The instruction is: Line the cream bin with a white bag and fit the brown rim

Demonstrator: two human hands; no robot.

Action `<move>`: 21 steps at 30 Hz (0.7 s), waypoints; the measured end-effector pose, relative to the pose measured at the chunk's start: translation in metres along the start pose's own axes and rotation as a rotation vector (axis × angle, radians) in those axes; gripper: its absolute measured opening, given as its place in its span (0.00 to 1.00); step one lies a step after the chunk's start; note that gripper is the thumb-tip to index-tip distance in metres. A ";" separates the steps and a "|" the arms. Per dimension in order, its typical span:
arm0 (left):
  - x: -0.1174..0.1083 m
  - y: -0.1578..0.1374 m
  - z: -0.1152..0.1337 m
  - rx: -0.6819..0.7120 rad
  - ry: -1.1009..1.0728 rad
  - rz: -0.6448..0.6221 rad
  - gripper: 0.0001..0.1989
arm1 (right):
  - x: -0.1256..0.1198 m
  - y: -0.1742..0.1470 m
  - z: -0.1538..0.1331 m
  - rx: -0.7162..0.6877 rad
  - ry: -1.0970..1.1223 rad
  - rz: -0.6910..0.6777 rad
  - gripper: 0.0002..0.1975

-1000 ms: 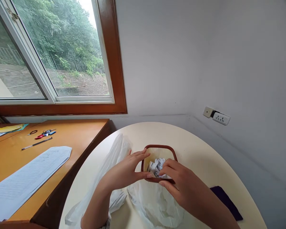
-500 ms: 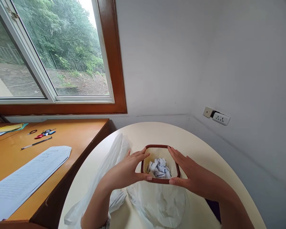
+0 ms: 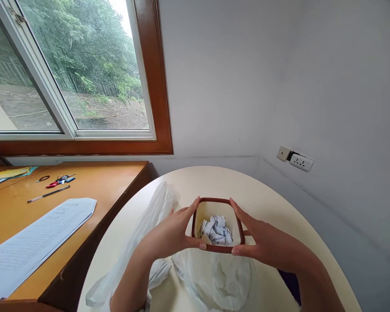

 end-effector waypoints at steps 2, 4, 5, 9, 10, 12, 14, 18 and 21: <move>0.001 -0.001 0.000 0.002 0.003 0.005 0.44 | 0.001 0.000 0.000 0.005 0.014 -0.006 0.46; 0.001 -0.001 -0.001 -0.004 0.003 0.006 0.44 | 0.001 0.000 0.000 0.006 0.020 -0.009 0.46; 0.000 -0.001 -0.001 -0.008 0.000 0.005 0.44 | 0.001 0.000 0.000 0.005 0.020 -0.008 0.46; -0.002 -0.001 0.002 0.018 -0.032 0.007 0.44 | 0.000 0.001 0.002 0.016 0.003 0.007 0.46; -0.002 0.000 0.003 0.030 -0.050 0.000 0.43 | 0.000 0.002 0.002 0.024 -0.001 0.011 0.46; -0.001 0.000 0.006 0.040 -0.073 -0.019 0.42 | -0.001 0.003 0.003 0.032 -0.002 0.022 0.46; -0.002 -0.001 0.009 0.041 -0.043 -0.026 0.39 | -0.002 0.004 0.002 0.016 -0.003 0.030 0.45; -0.009 -0.005 0.026 0.066 0.137 0.036 0.24 | -0.004 0.002 -0.002 -0.007 -0.106 0.070 0.42; -0.009 -0.009 0.042 0.103 0.194 0.036 0.18 | -0.008 -0.001 -0.008 -0.042 -0.231 0.141 0.39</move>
Point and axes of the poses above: each hand's wrist, its own y-axis towards the middle knuckle, its own x-axis out of the palm, z = x × y, the point moved 8 cm from there along y, towards the middle knuckle, and after that the axes turned 4 degrees about x, right-handed, at the moved point
